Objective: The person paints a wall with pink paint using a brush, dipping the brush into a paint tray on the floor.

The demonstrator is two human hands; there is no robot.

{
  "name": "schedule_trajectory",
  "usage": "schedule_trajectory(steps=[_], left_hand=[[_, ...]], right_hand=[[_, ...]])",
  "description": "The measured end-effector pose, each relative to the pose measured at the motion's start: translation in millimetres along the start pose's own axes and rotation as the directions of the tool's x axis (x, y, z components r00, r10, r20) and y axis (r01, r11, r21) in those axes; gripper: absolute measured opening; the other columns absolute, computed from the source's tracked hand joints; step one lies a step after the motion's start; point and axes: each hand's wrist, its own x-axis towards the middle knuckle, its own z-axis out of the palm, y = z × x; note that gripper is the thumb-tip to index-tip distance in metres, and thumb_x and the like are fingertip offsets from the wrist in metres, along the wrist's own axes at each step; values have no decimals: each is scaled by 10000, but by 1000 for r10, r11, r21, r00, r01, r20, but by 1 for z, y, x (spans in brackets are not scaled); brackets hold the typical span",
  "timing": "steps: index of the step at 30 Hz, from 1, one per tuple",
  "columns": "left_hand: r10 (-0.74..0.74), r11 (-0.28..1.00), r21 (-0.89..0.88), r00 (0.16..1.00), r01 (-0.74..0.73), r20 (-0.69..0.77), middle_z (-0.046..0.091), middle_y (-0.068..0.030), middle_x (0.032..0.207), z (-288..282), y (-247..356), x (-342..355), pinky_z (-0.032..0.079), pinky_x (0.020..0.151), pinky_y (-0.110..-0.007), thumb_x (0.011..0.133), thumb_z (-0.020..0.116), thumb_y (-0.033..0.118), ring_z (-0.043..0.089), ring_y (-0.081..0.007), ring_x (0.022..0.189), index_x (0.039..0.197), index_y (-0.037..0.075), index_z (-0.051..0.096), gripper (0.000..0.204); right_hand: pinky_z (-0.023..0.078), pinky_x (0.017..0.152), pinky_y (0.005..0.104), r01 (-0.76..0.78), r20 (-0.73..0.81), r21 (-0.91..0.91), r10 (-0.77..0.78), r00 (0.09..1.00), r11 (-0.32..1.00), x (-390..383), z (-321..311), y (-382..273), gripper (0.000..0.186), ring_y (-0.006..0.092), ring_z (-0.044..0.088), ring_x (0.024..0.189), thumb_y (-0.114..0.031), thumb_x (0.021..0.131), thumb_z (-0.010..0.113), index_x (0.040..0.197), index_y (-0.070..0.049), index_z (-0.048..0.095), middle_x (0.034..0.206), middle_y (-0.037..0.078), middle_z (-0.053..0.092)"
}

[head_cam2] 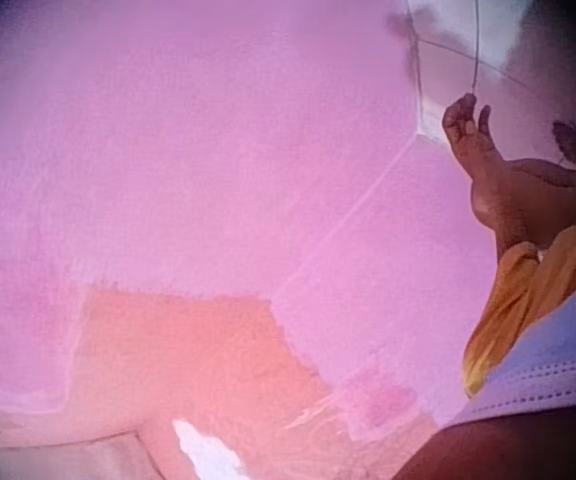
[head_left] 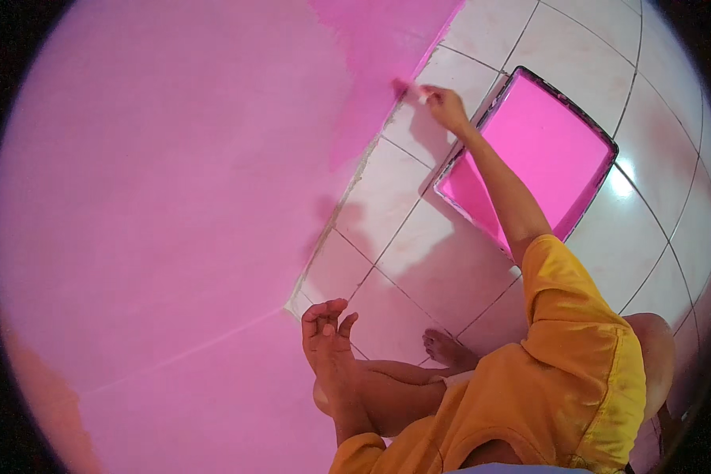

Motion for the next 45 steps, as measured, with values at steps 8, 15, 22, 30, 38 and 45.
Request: schedule_trajectory(steps=[8, 15, 22, 30, 38, 45], left_hand=[[-25, 999, 38, 999, 24, 25, 556, -142, 1109, 6, -7, 9, 477, 866, -389, 803, 624, 170, 521, -248, 1086, 1119, 65, 486, 360], [-20, 999, 30, 998, 19, 56, 557, -131, 1096, 13, -14, 14, 483, 857, -385, 797, 624, 174, 524, -245, 1082, 1103, 68, 487, 351], [-42, 998, 44, 999, 41, 25, 556, -131, 1097, 13, -12, 20, 488, 851, -378, 793, 630, 179, 527, -243, 1074, 1100, 60, 484, 360], [-89, 994, 70, 996, 89, 5, 574, -108, 1072, 22, -18, 29, 502, 824, -384, 831, 618, 172, 544, -244, 1059, 1084, 90, 494, 293], [-92, 996, 2, 996, 92, 12, 591, -87, 1031, 39, -16, 29, 534, 778, -382, 791, 700, 210, 574, -245, 1024, 1064, 112, 499, 353], [-126, 984, -110, 987, 137, 100, 569, -119, 1036, 57, -4, 0, 510, 821, -401, 788, 692, 250, 564, -275, 1027, 1041, 53, 503, 372]], right_hand=[[479, 794, 342, -207, -92, 227, 233, 968, 952, -21, 41, 0, 358, 227, 643, 894, -212, 867, 505, 1152, -19, 602, 966, 190, 666], [492, 732, 341, -186, 458, 136, 105, 883, 973, -115, 79, -25, 344, 241, 633, 776, -147, 812, 526, 1133, -71, 626, 866, 148, 663], [503, 713, 350, -16, 361, 24, 6, 933, 1000, -30, 32, -14, 308, 239, 653, 749, -181, 776, 584, 1055, -85, 670, 832, 147, 680], [503, 771, 408, -3, -385, -51, -17, 923, 999, 65, -62, 19, 342, 325, 650, 864, -144, 766, 554, 1090, -106, 657, 942, 213, 652], [485, 748, 458, 189, -82, -683, -331, 940, 706, 94, -109, -11, 375, 351, 600, 828, -39, 728, 561, 1082, -137, 632, 856, 188, 621], [489, 729, 476, 195, -2, -658, -260, 966, 727, 71, -81, -14, 318, 375, 604, 766, -79, 752, 557, 1052, -123, 650, 797, 197, 610]])
